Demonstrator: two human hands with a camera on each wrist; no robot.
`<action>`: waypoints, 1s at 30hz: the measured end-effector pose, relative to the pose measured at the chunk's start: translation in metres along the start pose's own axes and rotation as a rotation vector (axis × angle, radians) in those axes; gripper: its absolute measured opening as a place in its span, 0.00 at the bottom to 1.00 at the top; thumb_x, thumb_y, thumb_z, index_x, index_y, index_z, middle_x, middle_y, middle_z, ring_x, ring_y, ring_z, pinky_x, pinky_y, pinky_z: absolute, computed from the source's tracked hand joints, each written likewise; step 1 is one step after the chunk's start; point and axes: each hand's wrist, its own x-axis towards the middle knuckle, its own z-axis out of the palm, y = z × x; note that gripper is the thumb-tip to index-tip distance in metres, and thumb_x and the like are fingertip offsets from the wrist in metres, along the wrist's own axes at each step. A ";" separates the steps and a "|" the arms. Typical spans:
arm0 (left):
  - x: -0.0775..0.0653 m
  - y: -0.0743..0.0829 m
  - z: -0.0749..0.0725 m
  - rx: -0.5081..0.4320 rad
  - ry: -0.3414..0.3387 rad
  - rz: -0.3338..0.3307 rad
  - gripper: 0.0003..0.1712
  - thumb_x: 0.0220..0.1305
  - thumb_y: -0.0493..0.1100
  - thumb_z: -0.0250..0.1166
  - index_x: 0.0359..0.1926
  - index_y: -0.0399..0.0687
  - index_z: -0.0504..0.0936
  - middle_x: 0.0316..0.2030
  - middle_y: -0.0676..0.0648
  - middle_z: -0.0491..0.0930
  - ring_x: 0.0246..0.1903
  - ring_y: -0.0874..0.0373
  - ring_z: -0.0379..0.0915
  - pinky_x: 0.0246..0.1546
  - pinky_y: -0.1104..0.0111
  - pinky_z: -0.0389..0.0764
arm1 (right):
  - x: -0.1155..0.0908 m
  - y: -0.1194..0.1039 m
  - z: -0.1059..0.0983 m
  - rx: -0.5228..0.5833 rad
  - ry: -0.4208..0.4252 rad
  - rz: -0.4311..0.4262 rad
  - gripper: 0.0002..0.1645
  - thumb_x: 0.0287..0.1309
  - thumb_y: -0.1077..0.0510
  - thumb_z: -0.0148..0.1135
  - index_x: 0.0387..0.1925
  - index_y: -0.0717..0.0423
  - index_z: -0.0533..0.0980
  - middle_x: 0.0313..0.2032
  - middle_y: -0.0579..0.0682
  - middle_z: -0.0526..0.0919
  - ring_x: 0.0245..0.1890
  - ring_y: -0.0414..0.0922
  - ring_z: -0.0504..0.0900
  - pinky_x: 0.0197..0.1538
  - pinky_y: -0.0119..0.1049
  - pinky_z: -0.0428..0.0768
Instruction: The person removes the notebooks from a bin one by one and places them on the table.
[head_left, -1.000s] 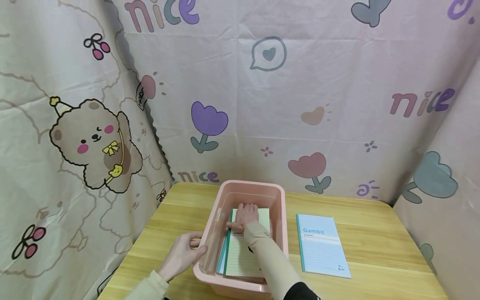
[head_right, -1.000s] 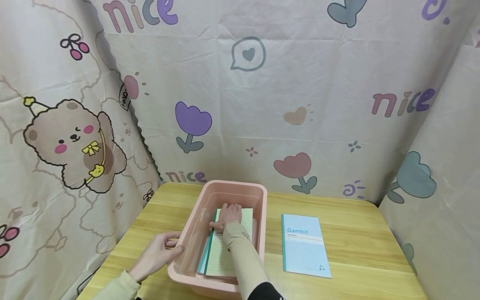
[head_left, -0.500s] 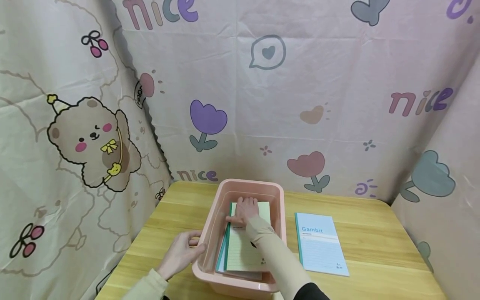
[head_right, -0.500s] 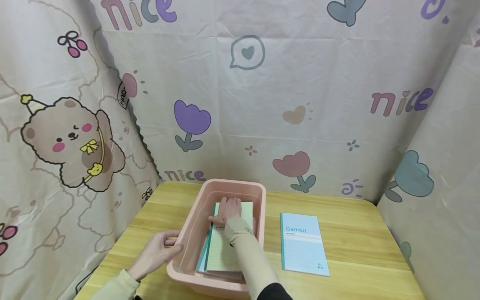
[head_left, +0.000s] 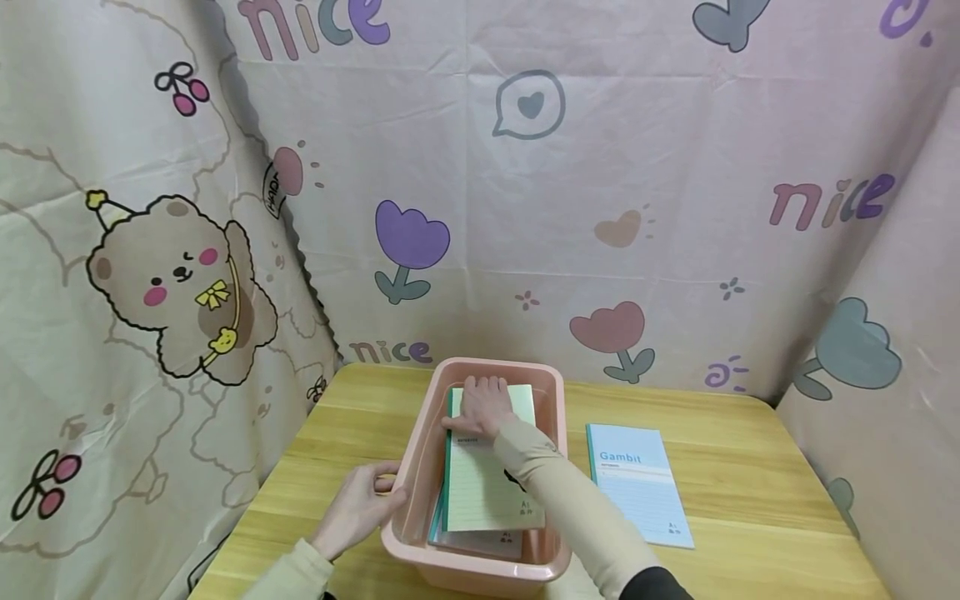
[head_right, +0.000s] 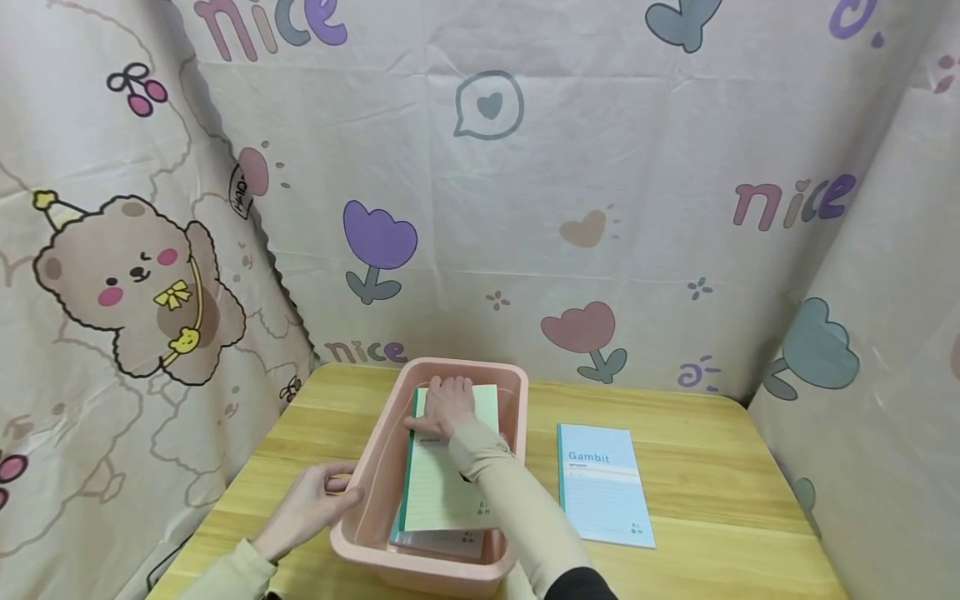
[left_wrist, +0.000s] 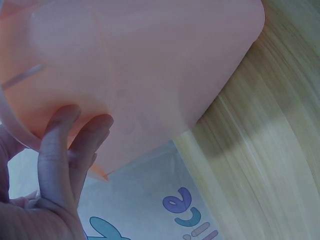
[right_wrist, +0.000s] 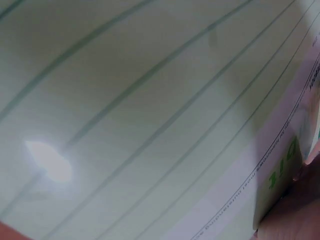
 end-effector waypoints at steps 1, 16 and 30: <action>0.000 0.000 0.000 0.002 0.001 0.000 0.28 0.61 0.33 0.63 0.59 0.16 0.71 0.46 0.21 0.82 0.40 0.37 0.87 0.34 0.62 0.92 | 0.000 0.000 -0.003 0.000 0.001 -0.007 0.42 0.50 0.21 0.61 0.41 0.56 0.71 0.37 0.53 0.81 0.39 0.50 0.76 0.46 0.41 0.75; 0.001 0.001 0.000 0.003 0.005 -0.010 0.28 0.60 0.33 0.63 0.58 0.16 0.72 0.46 0.22 0.83 0.40 0.38 0.87 0.35 0.61 0.92 | -0.007 0.005 -0.076 0.055 -0.001 -0.049 0.38 0.53 0.25 0.59 0.41 0.55 0.70 0.37 0.53 0.80 0.41 0.50 0.77 0.50 0.42 0.75; 0.001 0.001 0.001 0.019 0.025 -0.020 0.28 0.58 0.32 0.64 0.58 0.17 0.73 0.45 0.23 0.83 0.40 0.39 0.88 0.35 0.63 0.92 | -0.019 0.026 -0.144 0.103 0.032 -0.069 0.35 0.55 0.27 0.58 0.38 0.54 0.67 0.32 0.52 0.74 0.37 0.49 0.73 0.44 0.38 0.67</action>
